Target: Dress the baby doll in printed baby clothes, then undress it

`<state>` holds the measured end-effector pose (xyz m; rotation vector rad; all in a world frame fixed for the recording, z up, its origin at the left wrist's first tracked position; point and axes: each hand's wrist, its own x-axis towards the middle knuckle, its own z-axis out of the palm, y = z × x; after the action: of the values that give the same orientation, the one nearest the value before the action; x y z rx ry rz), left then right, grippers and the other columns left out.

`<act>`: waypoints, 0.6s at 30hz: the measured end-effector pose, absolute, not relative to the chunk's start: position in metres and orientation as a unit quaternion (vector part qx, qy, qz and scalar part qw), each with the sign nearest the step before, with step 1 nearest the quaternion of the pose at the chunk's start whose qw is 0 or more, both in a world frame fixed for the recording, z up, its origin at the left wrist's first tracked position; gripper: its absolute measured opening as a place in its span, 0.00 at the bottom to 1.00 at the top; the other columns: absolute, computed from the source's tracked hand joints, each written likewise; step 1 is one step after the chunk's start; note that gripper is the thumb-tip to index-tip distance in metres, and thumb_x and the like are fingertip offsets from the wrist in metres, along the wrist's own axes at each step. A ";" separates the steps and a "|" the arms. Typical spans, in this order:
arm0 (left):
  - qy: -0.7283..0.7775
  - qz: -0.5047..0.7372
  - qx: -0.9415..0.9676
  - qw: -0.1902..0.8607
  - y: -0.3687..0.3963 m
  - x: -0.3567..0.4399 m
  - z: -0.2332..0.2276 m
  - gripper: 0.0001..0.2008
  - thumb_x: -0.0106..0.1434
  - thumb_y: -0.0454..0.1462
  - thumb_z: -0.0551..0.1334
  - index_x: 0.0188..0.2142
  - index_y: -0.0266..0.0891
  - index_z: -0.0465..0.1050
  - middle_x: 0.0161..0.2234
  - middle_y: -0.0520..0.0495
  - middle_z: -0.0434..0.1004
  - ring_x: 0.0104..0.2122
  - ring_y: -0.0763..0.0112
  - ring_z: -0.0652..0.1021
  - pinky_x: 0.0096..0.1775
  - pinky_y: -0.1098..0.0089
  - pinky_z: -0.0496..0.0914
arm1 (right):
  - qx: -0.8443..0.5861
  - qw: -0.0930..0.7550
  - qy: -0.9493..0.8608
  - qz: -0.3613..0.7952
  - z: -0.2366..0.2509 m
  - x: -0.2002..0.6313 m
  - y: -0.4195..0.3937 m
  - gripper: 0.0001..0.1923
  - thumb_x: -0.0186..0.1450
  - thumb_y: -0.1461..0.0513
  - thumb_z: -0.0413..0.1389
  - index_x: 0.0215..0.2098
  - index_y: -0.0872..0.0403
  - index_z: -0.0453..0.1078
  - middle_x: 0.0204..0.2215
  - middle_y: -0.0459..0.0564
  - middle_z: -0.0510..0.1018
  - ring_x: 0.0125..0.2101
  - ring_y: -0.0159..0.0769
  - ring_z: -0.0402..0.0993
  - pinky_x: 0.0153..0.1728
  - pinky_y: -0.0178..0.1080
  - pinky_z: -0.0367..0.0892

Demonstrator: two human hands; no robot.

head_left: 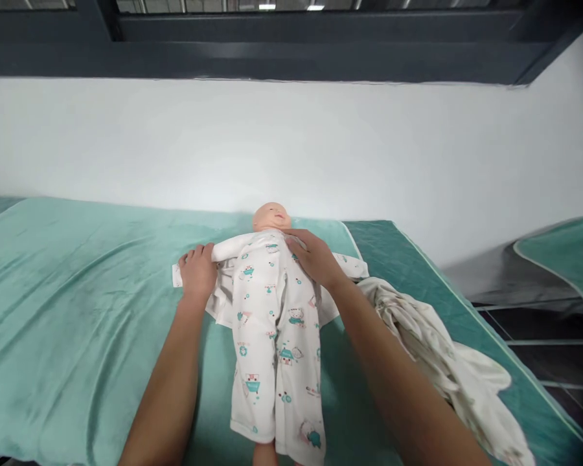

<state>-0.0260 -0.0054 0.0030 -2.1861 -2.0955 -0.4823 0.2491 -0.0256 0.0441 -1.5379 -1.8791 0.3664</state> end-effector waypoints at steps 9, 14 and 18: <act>-0.586 -0.308 -0.748 -0.053 -0.022 0.012 0.019 0.21 0.68 0.34 0.51 0.59 0.47 0.68 0.61 0.46 0.71 0.62 0.63 0.69 0.68 0.55 0.55 | -0.685 0.304 -0.661 0.029 -0.005 0.279 -0.030 0.23 0.70 0.64 0.45 0.62 0.53 0.66 0.57 0.56 0.75 0.56 0.48 0.68 0.57 0.48 0.60; -0.460 -0.374 -0.785 -0.181 -0.034 0.050 0.050 0.16 0.72 0.40 0.51 0.52 0.46 0.74 0.56 0.49 0.76 0.58 0.69 0.73 0.62 0.68 0.66 | -0.698 0.285 -0.655 0.049 0.001 0.286 -0.023 0.24 0.67 0.67 0.44 0.59 0.52 0.68 0.53 0.55 0.77 0.50 0.47 0.73 0.51 0.45 0.63; -0.443 -0.256 -0.846 -0.151 -0.018 0.092 0.077 0.15 0.71 0.40 0.53 0.48 0.45 0.77 0.53 0.50 0.78 0.56 0.65 0.75 0.58 0.65 0.69 | -0.701 0.296 -0.647 0.045 0.000 0.292 -0.023 0.25 0.65 0.69 0.42 0.55 0.52 0.70 0.53 0.55 0.77 0.48 0.45 0.74 0.48 0.43 0.64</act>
<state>0.0921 -0.0183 0.0773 -2.9479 -1.5434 -0.8911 0.2922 -0.0232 0.0003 -1.8639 -1.7211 0.1205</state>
